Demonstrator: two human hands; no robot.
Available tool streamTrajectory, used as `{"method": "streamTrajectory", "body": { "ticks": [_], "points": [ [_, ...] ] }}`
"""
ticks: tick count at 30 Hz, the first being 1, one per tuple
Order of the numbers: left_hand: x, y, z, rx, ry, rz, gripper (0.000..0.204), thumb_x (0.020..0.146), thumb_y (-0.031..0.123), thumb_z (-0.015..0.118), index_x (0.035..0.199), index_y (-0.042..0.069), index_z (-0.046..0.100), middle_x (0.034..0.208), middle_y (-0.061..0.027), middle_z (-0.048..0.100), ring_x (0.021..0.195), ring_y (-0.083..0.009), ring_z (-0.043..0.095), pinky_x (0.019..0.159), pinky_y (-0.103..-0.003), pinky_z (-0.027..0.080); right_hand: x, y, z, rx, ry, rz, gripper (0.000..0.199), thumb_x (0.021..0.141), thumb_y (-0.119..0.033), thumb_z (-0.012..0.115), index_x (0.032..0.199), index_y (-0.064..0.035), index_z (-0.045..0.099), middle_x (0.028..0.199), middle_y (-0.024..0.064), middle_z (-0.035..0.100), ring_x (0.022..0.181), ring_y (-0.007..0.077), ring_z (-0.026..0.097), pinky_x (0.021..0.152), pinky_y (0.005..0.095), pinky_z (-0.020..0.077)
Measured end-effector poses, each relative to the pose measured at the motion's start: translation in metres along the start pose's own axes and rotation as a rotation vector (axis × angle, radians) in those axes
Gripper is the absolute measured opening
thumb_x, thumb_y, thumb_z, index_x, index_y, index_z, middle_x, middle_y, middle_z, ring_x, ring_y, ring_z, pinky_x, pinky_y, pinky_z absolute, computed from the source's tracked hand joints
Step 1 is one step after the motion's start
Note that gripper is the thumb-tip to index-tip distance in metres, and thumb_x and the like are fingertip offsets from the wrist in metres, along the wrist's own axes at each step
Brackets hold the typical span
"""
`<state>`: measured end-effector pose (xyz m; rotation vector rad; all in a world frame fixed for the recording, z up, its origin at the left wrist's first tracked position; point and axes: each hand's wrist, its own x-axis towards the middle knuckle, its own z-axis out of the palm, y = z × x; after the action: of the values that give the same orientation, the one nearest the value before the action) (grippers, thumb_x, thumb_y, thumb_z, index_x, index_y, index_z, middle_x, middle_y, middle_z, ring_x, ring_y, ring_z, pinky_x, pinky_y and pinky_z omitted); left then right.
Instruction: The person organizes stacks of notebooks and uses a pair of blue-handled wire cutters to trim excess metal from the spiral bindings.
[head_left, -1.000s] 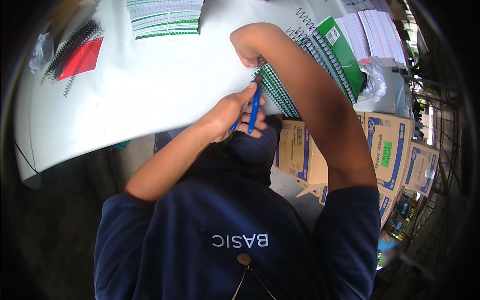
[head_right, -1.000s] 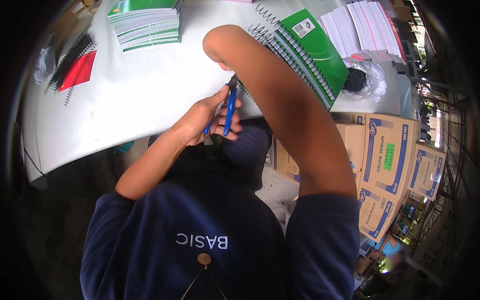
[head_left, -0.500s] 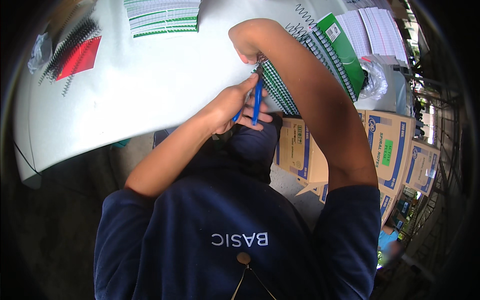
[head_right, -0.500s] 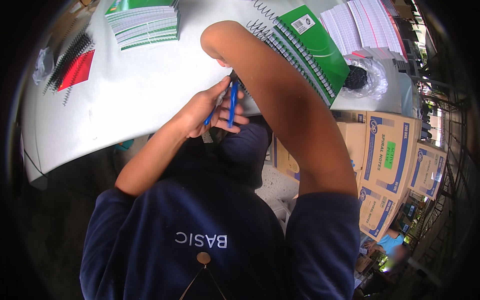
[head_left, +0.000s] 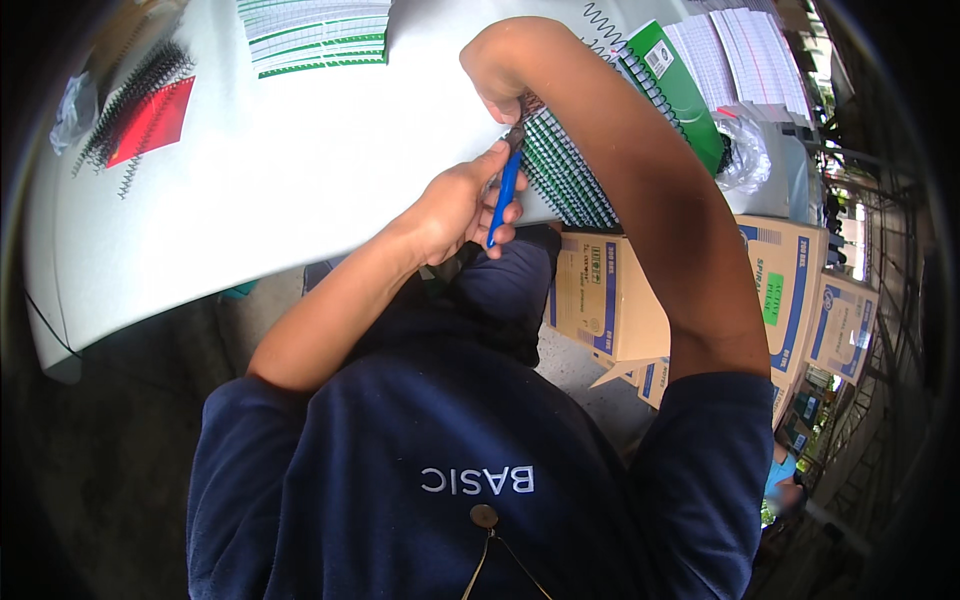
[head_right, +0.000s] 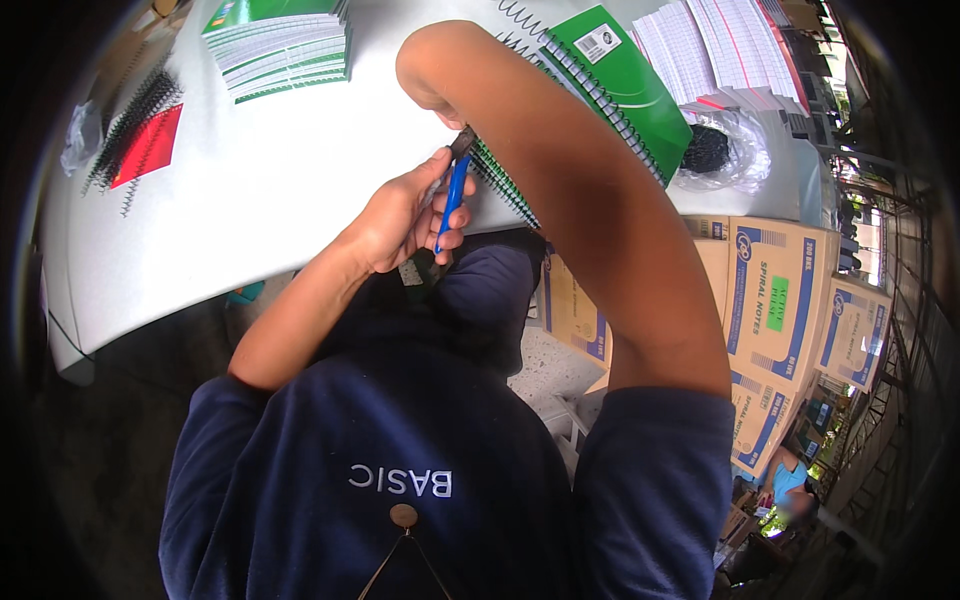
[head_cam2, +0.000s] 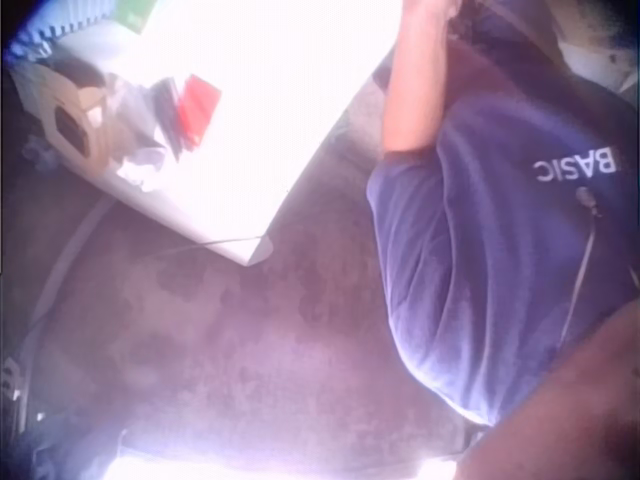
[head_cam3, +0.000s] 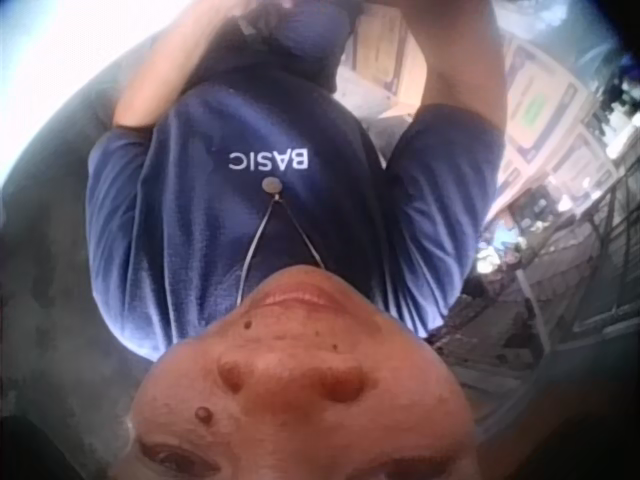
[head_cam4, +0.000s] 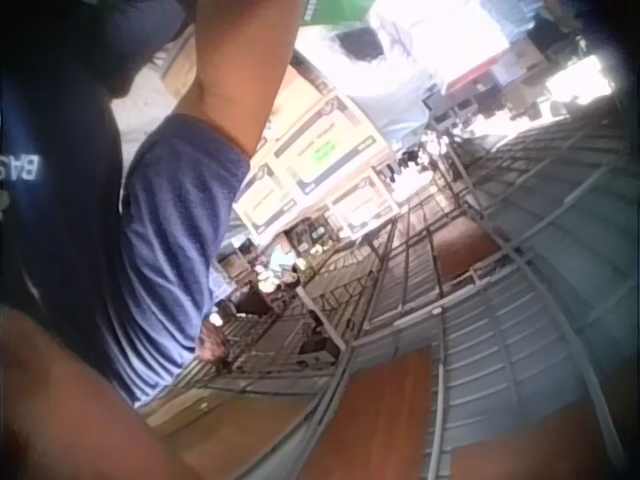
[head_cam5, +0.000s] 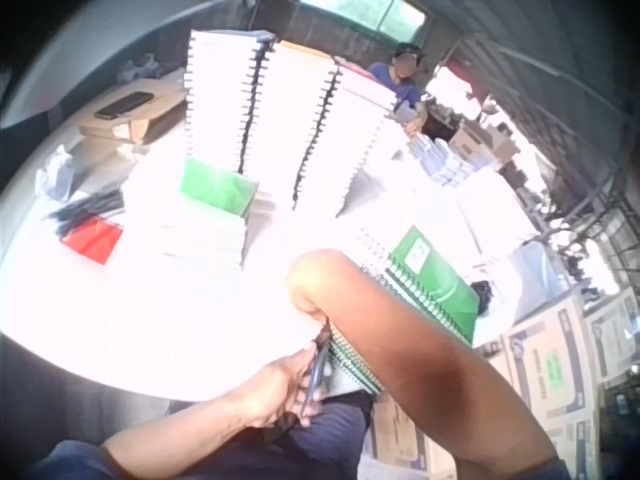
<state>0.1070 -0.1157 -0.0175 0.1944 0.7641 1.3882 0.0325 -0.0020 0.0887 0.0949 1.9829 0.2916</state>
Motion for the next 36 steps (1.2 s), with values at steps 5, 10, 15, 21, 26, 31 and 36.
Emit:
{"method": "streamTrajectory", "body": {
  "ticks": [5, 10, 15, 21, 26, 31, 36],
  "points": [
    [-0.001, -0.005, 0.011, 0.034, 0.089, 0.014, 0.05, 0.095, 0.052, 0.029, 0.099, 0.007, 0.05, 0.076, -0.0055, 0.051, 0.067, -0.0189, 0.055, 0.063, -0.034, 0.051, 0.028, 0.016, 0.02, 0.022, 0.055, -0.015, 0.02, 0.065, 0.003, 0.069, 0.084, -0.0047, 0.072, 0.09, 0.0127, 0.067, 0.084, 0.025, 0.062, 0.073, 0.0371, 0.0481],
    [-0.006, -0.003, 0.02, 0.002, 0.145, 0.017, 0.051, 0.095, 0.053, 0.03, 0.1, 0.006, 0.05, 0.077, -0.0057, 0.052, 0.068, -0.0186, 0.056, 0.063, -0.034, 0.051, 0.024, 0.014, 0.02, 0.033, 0.107, -0.046, 0.021, 0.064, 0.004, 0.068, 0.083, -0.0039, 0.071, 0.09, 0.0131, 0.067, 0.084, 0.0248, 0.062, 0.073, 0.0365, 0.0478],
    [-0.002, -0.003, 0.005, 0.029, 0.069, 0.011, 0.054, 0.095, 0.053, 0.03, 0.104, 0.004, 0.051, 0.08, -0.0096, 0.055, 0.078, -0.0234, 0.061, 0.067, -0.035, 0.052, 0.016, 0.012, 0.016, 0.069, 0.097, -0.027, 0.022, 0.064, 0.006, 0.067, 0.083, -0.0037, 0.071, 0.09, 0.0134, 0.067, 0.083, 0.0244, 0.061, 0.073, 0.0357, 0.0475],
    [-0.013, -0.003, 0.015, 0.009, -0.008, 0.04, 0.059, 0.095, 0.053, 0.029, 0.113, 0.001, 0.049, 0.093, -0.0159, 0.06, 0.091, -0.0276, 0.063, 0.074, -0.036, 0.051, 0.018, 0.014, 0.018, 0.058, 0.11, -0.041, 0.023, 0.063, 0.007, 0.066, 0.083, -0.0033, 0.07, 0.09, 0.0132, 0.067, 0.083, 0.024, 0.062, 0.072, 0.035, 0.0477],
    [-0.006, -0.006, 0.013, 0.016, 0.008, 0.05, 0.061, 0.095, 0.053, 0.027, 0.117, 0.001, 0.048, 0.101, -0.0185, 0.059, 0.098, -0.0303, 0.061, 0.078, -0.039, 0.051, 0.018, 0.017, 0.016, 0.076, 0.12, -0.092, 0.021, 0.063, 0.006, 0.067, 0.082, -0.0033, 0.071, 0.086, 0.0124, 0.068, 0.08, 0.0234, 0.063, 0.07, 0.0348, 0.0487],
    [-0.007, -0.004, 0.01, -0.039, -0.019, 0.006, 0.059, 0.095, 0.052, 0.025, 0.118, 0.002, 0.047, 0.102, -0.0175, 0.059, 0.1, -0.0322, 0.06, 0.081, -0.042, 0.051, 0.029, 0.025, 0.02, 0.137, 0.095, -0.128, 0.021, 0.061, 0.003, 0.071, 0.08, -0.0061, 0.072, 0.081, 0.0103, 0.068, 0.076, 0.0226, 0.064, 0.067, 0.0344, 0.0499],
    [-0.003, -0.002, 0.005, -0.065, 0.04, 0.016, 0.054, 0.094, 0.054, 0.027, 0.111, 0.007, 0.048, 0.078, -0.008, 0.057, 0.071, -0.0226, 0.062, 0.062, -0.039, 0.055, 0.035, 0.021, 0.018, 0.111, 0.172, -0.191, 0.019, 0.061, 0.004, 0.073, 0.078, -0.005, 0.072, 0.082, 0.0113, 0.069, 0.076, 0.0235, 0.065, 0.066, 0.0351, 0.0503]
  ]
}}
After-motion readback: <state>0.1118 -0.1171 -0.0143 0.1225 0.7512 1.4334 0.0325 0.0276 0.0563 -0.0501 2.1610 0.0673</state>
